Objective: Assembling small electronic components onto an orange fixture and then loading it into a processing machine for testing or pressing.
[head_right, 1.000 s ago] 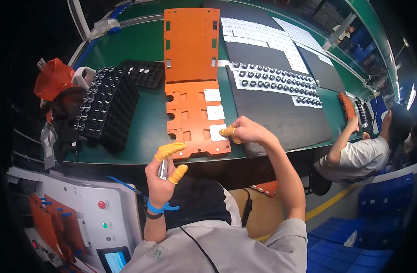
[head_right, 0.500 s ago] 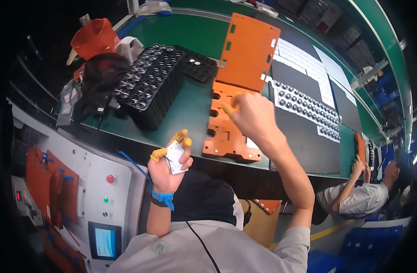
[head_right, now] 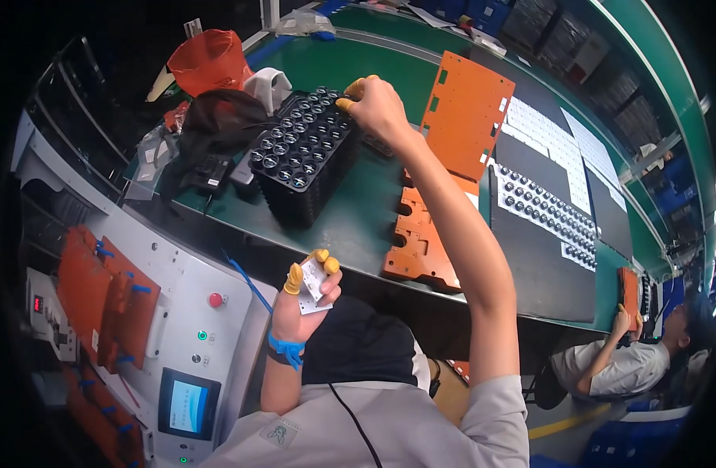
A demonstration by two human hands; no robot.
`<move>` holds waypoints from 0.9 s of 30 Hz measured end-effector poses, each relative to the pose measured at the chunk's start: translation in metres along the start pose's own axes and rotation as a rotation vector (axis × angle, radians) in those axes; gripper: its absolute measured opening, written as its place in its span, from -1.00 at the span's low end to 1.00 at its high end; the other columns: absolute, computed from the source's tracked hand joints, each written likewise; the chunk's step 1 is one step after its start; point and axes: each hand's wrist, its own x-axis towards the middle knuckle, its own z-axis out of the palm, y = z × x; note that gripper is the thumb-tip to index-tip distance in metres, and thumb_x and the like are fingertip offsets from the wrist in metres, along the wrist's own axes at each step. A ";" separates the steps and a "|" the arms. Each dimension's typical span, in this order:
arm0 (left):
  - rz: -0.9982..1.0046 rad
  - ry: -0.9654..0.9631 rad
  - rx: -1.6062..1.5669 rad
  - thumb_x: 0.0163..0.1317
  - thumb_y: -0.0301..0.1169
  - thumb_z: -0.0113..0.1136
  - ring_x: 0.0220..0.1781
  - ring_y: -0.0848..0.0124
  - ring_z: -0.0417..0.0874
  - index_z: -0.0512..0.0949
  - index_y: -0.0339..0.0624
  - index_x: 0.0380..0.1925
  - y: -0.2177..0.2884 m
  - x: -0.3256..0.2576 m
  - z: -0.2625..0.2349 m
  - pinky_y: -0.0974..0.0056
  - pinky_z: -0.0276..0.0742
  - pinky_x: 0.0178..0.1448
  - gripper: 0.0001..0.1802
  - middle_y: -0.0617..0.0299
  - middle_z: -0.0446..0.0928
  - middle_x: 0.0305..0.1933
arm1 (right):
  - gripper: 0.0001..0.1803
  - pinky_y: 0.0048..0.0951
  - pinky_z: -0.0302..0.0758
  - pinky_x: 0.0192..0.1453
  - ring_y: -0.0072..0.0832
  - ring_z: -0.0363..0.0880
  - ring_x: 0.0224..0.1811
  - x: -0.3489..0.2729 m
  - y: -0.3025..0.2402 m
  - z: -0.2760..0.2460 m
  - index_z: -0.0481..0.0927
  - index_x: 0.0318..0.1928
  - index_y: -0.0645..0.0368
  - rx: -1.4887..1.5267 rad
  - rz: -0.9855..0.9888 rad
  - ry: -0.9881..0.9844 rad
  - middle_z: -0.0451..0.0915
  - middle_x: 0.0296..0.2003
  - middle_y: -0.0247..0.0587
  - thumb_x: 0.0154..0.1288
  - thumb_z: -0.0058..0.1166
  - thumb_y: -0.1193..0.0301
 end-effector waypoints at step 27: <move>0.083 0.129 0.426 0.17 -0.15 0.54 -0.01 0.58 0.62 0.46 -0.25 0.29 -0.053 0.029 0.052 0.46 0.57 -0.02 -0.24 0.26 0.59 0.18 | -0.65 -0.36 0.50 -0.05 -0.32 0.57 -0.14 -0.266 -0.051 -0.086 0.70 -0.10 0.25 0.574 -0.029 -0.016 0.62 -0.22 -0.19 0.09 0.49 0.46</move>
